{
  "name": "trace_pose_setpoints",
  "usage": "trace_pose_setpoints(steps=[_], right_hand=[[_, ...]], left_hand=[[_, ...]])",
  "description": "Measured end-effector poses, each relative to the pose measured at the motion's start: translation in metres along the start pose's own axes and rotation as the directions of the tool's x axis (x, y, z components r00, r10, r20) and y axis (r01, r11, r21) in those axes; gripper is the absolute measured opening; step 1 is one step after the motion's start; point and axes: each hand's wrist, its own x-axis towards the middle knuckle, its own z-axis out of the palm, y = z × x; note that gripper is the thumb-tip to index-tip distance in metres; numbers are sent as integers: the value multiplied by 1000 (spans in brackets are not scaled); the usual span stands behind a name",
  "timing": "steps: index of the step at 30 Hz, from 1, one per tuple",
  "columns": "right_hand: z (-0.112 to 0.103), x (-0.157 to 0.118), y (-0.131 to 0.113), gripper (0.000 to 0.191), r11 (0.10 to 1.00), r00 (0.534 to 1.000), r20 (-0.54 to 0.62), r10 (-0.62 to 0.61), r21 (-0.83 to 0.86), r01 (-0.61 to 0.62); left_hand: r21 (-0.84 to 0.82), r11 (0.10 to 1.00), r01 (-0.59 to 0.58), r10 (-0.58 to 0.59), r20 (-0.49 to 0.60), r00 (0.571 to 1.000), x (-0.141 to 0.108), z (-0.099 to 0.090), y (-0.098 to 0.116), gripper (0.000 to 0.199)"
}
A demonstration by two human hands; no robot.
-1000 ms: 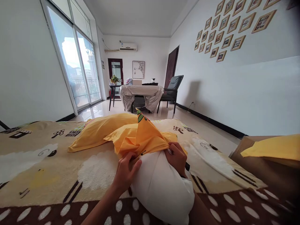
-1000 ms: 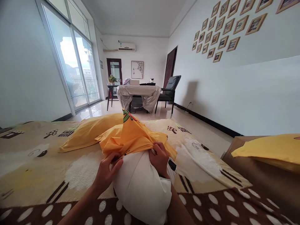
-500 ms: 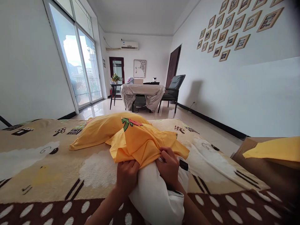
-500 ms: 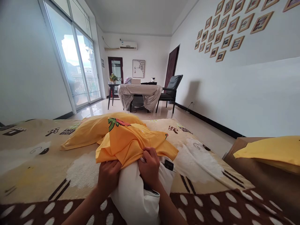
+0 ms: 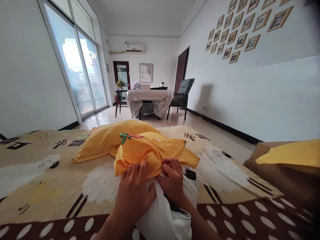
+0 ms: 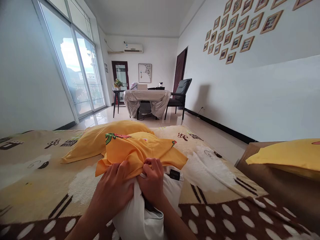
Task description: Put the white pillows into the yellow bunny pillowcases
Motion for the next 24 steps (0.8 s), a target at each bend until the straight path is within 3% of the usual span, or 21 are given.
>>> trace_pose_setpoints(steps=[4, 11, 14, 17, 21, 24], right_hand=[[0, -2, -7, 21, 999, 998, 53, -20, 37, 18], [-3, -3, -15, 19, 998, 982, 189, -25, 58, 15], [-8, 0, -15, 19, 998, 970, 242, -23, 66, 7], [-18, 9, -14, 19, 997, 953, 296, -57, 65, 39], [-50, 26, -14, 15, 999, 984, 171, -54, 14, 52], [-88, 36, -17, 18, 983, 998, 26, 62, -176, -56]], left_hand=[[-44, 998, 55, -56, -23, 998, 3, 8, -9, 56], [-256, 961, 103, -72, 130, 989, 11, 14, -23, 26], [-258, 960, 104, -79, 107, 991, 12, 14, -20, 10], [-179, 977, 115, -112, 27, 993, 12, 12, -20, 6], [-57, 981, 185, -186, -19, 982, 15, 1, -31, 10], [35, 967, 252, -253, 34, 967, 17, -9, -42, 18]])
